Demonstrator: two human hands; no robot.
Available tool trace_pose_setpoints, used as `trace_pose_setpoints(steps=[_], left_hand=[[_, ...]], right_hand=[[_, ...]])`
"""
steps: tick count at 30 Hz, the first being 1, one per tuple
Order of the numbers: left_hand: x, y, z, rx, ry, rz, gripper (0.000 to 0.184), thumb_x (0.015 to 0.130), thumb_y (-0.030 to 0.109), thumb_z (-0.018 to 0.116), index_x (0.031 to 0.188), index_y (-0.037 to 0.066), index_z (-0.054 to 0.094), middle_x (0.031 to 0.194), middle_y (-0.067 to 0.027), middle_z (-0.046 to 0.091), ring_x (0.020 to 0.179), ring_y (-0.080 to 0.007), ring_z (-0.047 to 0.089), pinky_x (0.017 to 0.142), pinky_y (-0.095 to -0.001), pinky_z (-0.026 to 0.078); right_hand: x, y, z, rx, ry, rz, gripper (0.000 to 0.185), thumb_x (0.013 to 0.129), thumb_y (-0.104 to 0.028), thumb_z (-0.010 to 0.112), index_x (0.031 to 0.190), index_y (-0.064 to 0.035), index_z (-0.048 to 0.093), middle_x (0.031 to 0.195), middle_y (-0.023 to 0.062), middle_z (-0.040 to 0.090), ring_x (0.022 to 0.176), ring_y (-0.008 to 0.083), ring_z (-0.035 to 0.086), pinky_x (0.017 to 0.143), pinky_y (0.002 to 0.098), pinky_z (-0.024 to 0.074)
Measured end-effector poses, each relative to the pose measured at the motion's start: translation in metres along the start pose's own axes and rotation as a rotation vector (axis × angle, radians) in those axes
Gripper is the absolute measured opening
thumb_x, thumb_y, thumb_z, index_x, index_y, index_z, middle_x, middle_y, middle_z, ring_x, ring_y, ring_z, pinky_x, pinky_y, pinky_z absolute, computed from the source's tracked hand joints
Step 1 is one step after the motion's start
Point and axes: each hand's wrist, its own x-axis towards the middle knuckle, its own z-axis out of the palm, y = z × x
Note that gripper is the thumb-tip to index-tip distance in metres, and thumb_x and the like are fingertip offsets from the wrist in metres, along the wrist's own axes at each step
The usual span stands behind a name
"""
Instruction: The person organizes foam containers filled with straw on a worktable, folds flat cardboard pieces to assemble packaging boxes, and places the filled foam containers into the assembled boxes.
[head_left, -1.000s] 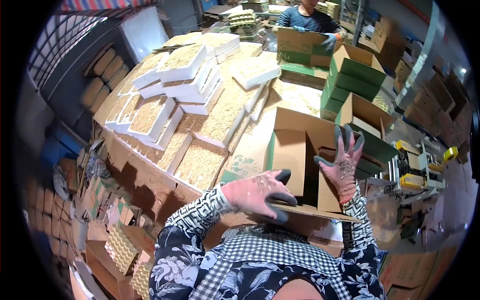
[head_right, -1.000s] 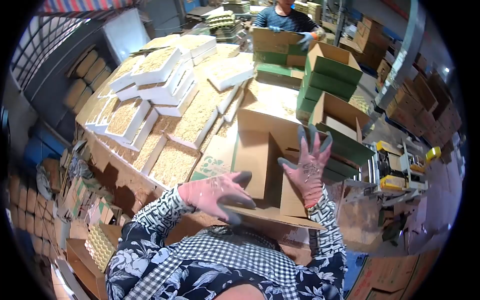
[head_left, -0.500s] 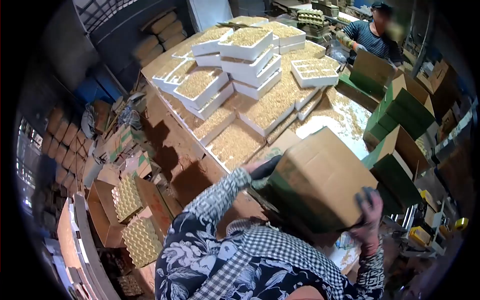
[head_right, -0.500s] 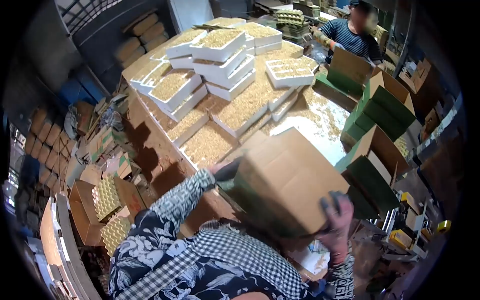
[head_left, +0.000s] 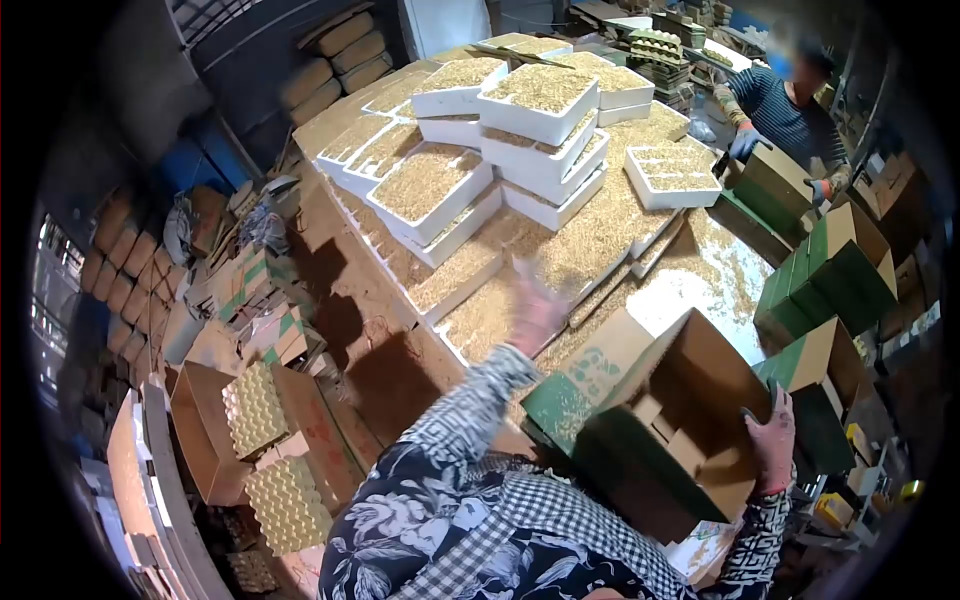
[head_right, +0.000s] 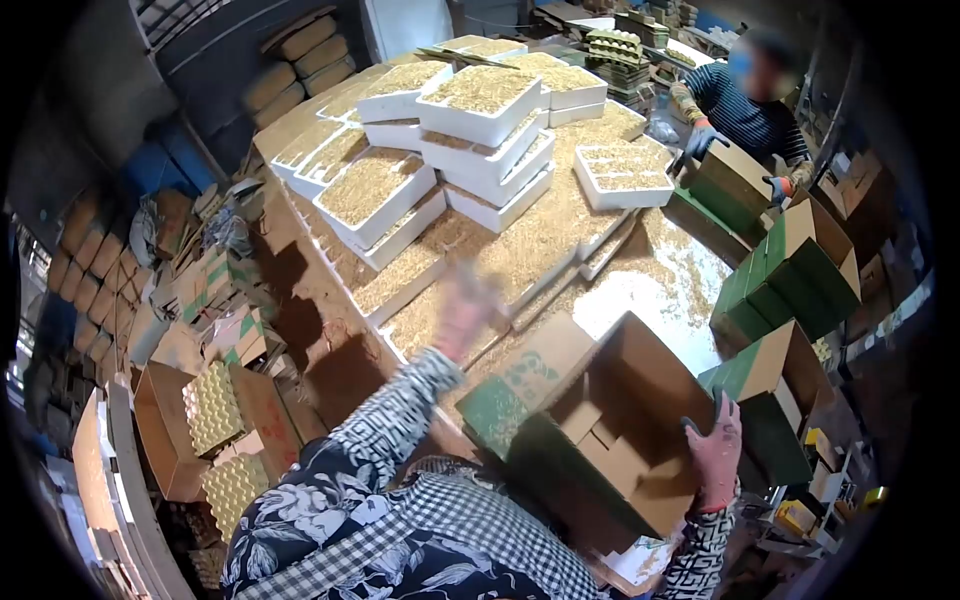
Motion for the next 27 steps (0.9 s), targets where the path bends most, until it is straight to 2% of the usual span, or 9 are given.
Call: trace_pose_setpoints(steps=[1, 4, 8, 9, 12, 14, 20, 24, 27], left_hand=[[0.028, -0.034, -0.025, -0.353, 0.255, -0.109, 0.057, 0.086, 0.036, 0.062, 0.123, -0.004, 0.044, 0.113, -0.0258, 0.054, 0.101, -0.0360, 0.055, 0.087, -0.0421, 0.045], [0.127, -0.225, -0.068, 0.569, 0.839, -0.470, 0.055, 0.089, 0.048, 0.056, 0.106, -0.004, 0.051, 0.096, -0.0240, 0.059, 0.090, -0.0339, 0.058, 0.077, -0.0419, 0.048], [0.210, -0.218, -0.098, -0.612, 0.537, -0.515, 0.074, 0.087, 0.054, 0.055, 0.126, -0.008, 0.042, 0.118, -0.0298, 0.053, 0.108, -0.0374, 0.053, 0.097, -0.0420, 0.039], [0.211, -0.202, -0.103, -0.465, 0.437, -0.516, 0.084, 0.082, 0.056, 0.061, 0.132, -0.008, 0.038, 0.124, -0.0268, 0.051, 0.112, -0.0353, 0.051, 0.098, -0.0392, 0.039], [0.232, -0.219, -0.074, -0.443, 0.729, -0.696, 0.091, 0.070, 0.040, 0.077, 0.132, -0.013, 0.035, 0.124, -0.0213, 0.052, 0.106, -0.0299, 0.053, 0.092, -0.0344, 0.043], [0.223, -0.224, -0.080, -0.731, 0.635, -0.788, 0.087, 0.066, 0.030, 0.081, 0.129, -0.014, 0.039, 0.120, -0.0208, 0.055, 0.101, -0.0302, 0.056, 0.090, -0.0366, 0.045], [0.130, -0.180, -0.094, -1.000, 0.724, -0.682, 0.045, 0.074, 0.004, 0.070, 0.113, -0.005, 0.050, 0.099, -0.0150, 0.060, 0.083, -0.0238, 0.060, 0.075, -0.0359, 0.050], [0.004, -0.133, -0.114, -1.371, 0.390, -0.632, 0.041, 0.088, 0.032, 0.049, 0.114, 0.001, 0.049, 0.109, -0.0172, 0.058, 0.099, -0.0318, 0.058, 0.089, -0.0435, 0.046], [-0.047, -0.085, -0.125, -1.485, 0.216, -0.673, 0.044, 0.088, 0.030, 0.048, 0.120, 0.000, 0.049, 0.116, -0.0173, 0.057, 0.106, -0.0328, 0.057, 0.093, -0.0436, 0.046]], right_hand=[[-0.002, 0.016, 0.007, -0.085, 0.036, -0.034, 0.067, 0.072, -0.019, 0.073, 0.127, 0.0029, 0.042, 0.118, 0.0251, 0.049, 0.108, 0.0407, 0.050, 0.094, 0.0414, 0.0420], [0.000, 0.018, 0.011, -0.133, 0.025, -0.003, 0.066, 0.071, -0.021, 0.073, 0.125, 0.0041, 0.043, 0.118, 0.0247, 0.049, 0.108, 0.0405, 0.050, 0.093, 0.0426, 0.0421], [0.000, 0.004, 0.012, -0.205, -0.042, 0.097, 0.067, 0.073, -0.024, 0.072, 0.126, 0.0041, 0.042, 0.119, 0.0244, 0.049, 0.109, 0.0401, 0.049, 0.094, 0.0434, 0.0413], [-0.003, 0.001, 0.012, -0.230, -0.036, 0.111, 0.068, 0.073, -0.024, 0.072, 0.126, 0.0041, 0.042, 0.119, 0.0243, 0.049, 0.110, 0.0401, 0.049, 0.094, 0.0435, 0.0411], [-0.004, -0.002, 0.018, -0.283, -0.008, 0.127, 0.069, 0.072, -0.026, 0.072, 0.126, 0.0040, 0.042, 0.120, 0.0240, 0.049, 0.110, 0.0399, 0.048, 0.095, 0.0433, 0.0406], [-0.004, 0.002, 0.019, -0.291, 0.007, 0.112, 0.069, 0.072, -0.027, 0.073, 0.126, 0.0039, 0.042, 0.120, 0.0237, 0.049, 0.110, 0.0395, 0.049, 0.095, 0.0428, 0.0405], [-0.001, -0.076, -0.008, -0.570, 0.126, -0.179, 0.059, 0.068, -0.021, 0.074, 0.121, -0.0052, 0.052, 0.121, 0.0201, 0.049, 0.114, 0.0391, 0.045, 0.098, 0.0486, 0.0360], [-0.006, -0.074, -0.011, -0.222, 0.106, -0.390, 0.047, 0.068, -0.018, 0.073, 0.111, -0.0041, 0.059, 0.119, 0.0192, 0.051, 0.112, 0.0378, 0.047, 0.097, 0.0468, 0.0368], [-0.004, -0.061, -0.015, -0.035, 0.128, -0.387, 0.047, 0.069, -0.013, 0.072, 0.112, -0.0036, 0.059, 0.110, 0.0167, 0.058, 0.103, 0.0359, 0.054, 0.092, 0.0424, 0.0427]])
